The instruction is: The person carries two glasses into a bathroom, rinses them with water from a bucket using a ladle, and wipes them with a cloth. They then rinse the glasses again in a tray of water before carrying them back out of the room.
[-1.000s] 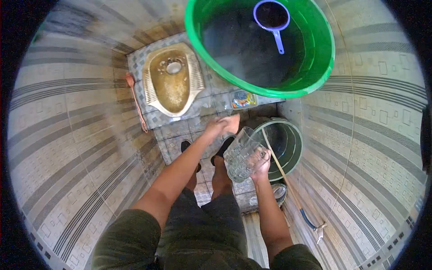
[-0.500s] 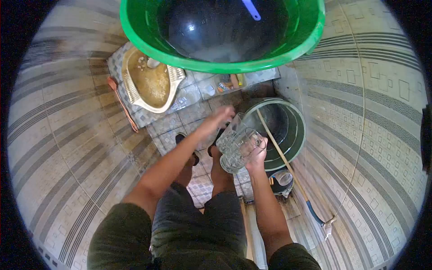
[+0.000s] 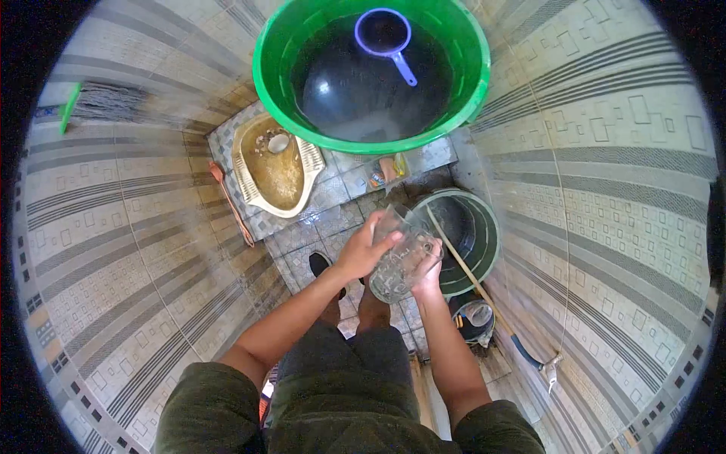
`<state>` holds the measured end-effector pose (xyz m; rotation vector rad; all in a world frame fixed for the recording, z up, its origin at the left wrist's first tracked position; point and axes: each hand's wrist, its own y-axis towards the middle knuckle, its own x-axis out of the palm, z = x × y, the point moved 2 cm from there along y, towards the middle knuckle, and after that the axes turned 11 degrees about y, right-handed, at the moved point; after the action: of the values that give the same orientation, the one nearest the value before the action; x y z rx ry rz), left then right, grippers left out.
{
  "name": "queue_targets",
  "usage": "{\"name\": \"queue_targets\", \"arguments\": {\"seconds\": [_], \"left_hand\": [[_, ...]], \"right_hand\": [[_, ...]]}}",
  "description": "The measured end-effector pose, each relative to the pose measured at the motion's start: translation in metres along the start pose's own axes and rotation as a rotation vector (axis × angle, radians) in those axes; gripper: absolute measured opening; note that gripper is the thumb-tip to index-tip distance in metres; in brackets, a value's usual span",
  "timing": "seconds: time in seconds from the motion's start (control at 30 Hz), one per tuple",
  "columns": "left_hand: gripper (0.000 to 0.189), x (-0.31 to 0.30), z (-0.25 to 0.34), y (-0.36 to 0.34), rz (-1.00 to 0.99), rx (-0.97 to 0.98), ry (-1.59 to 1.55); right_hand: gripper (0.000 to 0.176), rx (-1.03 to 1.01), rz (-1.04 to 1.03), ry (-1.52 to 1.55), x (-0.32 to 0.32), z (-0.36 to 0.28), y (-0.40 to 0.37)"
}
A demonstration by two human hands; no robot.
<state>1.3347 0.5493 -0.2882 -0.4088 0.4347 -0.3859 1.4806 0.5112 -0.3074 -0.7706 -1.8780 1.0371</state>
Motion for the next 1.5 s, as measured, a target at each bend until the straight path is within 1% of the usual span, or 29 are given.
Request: {"name": "queue_targets", "arguments": {"seconds": [0.07,0.13,0.17,0.2,0.23,0.27,0.3,0.4,0.47,0.53,0.57,0.6,0.67,0.73,0.77,0.87,0.93,0.97,1.0,1.07,1.1,1.13,1.2,1.23,1.27,1.33,1.37,1.47,1.5], "left_hand": [[0.066,-0.012,0.037,0.004,0.052,0.111,-0.007],[0.073,-0.015,0.064,0.0,0.097,0.043,-0.042],[0.077,-0.014,0.078,-0.002,0.19,0.239,0.017],[0.077,-0.013,0.09,-0.004,0.193,0.253,0.025],[0.078,-0.012,0.105,-0.007,0.198,0.399,0.226],[0.08,-0.01,0.117,-0.009,0.202,0.536,0.43],[0.08,-0.009,0.123,-0.009,0.209,0.542,0.442],[0.064,-0.013,0.141,0.002,0.177,0.616,0.339],[0.041,-0.037,0.151,0.026,0.08,0.745,0.462],[0.031,-0.057,0.126,0.087,0.216,0.484,0.021],[0.043,-0.073,0.127,0.124,0.421,0.353,0.181],[0.05,-0.085,0.127,0.158,0.468,0.162,0.135],[0.059,-0.104,0.105,0.23,0.537,0.018,0.178],[0.06,-0.112,0.081,0.286,0.589,-0.123,0.333],[0.056,-0.111,0.05,0.32,0.732,-0.103,0.435],[0.059,-0.109,0.03,0.359,0.399,-0.477,0.033],[0.061,-0.097,0.021,0.374,0.542,-0.414,-0.126],[0.056,-0.1,-0.019,0.411,0.561,-0.28,-0.148],[0.049,-0.101,0.001,0.399,0.437,-0.289,-0.164],[0.042,-0.097,-0.006,0.409,0.447,-0.181,-0.348],[0.042,-0.098,0.021,0.386,0.453,-0.144,-0.39],[0.042,-0.099,0.027,0.376,0.462,-0.154,-0.385],[0.041,-0.108,0.037,0.365,0.462,-0.174,-0.213],[0.04,-0.126,0.002,0.383,0.498,-0.06,0.439],[0.04,-0.133,0.012,0.369,0.505,-0.057,0.446],[0.041,-0.138,0.039,0.323,0.374,-0.151,1.073],[0.041,-0.144,0.035,0.315,0.379,-0.151,1.077],[0.043,-0.156,0.011,0.301,0.272,-0.174,1.294],[0.042,-0.157,0.005,0.294,0.231,-0.168,1.269]], "right_hand": [[0.026,-0.064,-0.043,0.015,0.011,-0.01,-0.005],[0.025,-0.132,-0.089,0.028,0.033,-0.028,-0.014],[0.024,-0.206,-0.061,0.043,0.044,-0.04,-0.024],[0.024,-0.273,-0.031,0.058,0.053,-0.05,-0.031],[0.026,-0.328,-0.156,0.068,0.061,-0.059,-0.029],[0.029,-0.262,-0.073,0.154,0.062,-0.068,-0.029],[0.029,-0.31,-0.033,0.182,0.066,-0.076,-0.028],[0.03,-0.369,-0.013,0.25,0.082,-0.104,-0.03],[0.03,-0.389,-0.004,0.292,0.073,-0.122,-0.023],[0.028,-0.326,-0.297,0.275,0.051,-0.137,-0.004],[0.025,-0.4,-0.197,0.256,0.063,-0.145,-0.009],[0.025,-0.405,-0.185,0.255,0.067,-0.149,-0.008],[0.033,-0.394,-0.224,0.252,0.074,-0.158,-0.003],[0.032,-0.393,-0.114,0.284,0.081,-0.165,0.0],[0.032,-0.384,-0.135,0.28,0.078,-0.168,0.004],[0.033,-0.402,-0.11,0.261,0.064,-0.179,0.012],[0.036,-0.325,-0.183,0.254,0.044,-0.182,0.023],[0.038,-0.367,0.051,0.259,0.06,-0.185,0.006],[0.038,-0.376,0.054,0.255,0.055,-0.189,0.01],[0.041,-0.355,-0.023,0.224,0.028,-0.188,0.018],[0.041,-0.161,-0.797,0.418,-0.021,-0.186,0.056],[0.041,-0.147,-0.794,0.421,-0.029,-0.184,0.053],[0.039,-0.183,-0.68,0.388,-0.034,-0.18,0.05],[0.036,-0.304,-0.002,0.217,0.003,-0.18,0.017],[0.036,-0.301,-0.011,0.222,0.004,-0.175,0.015],[0.035,-0.313,-0.036,0.181,0.003,-0.166,0.01],[0.026,-0.314,0.101,0.27,0.03,-0.164,-0.01],[0.023,-0.261,-0.127,0.23,0.021,-0.141,-0.004],[0.022,-0.248,-0.025,0.261,0.035,-0.134,-0.011]]}}
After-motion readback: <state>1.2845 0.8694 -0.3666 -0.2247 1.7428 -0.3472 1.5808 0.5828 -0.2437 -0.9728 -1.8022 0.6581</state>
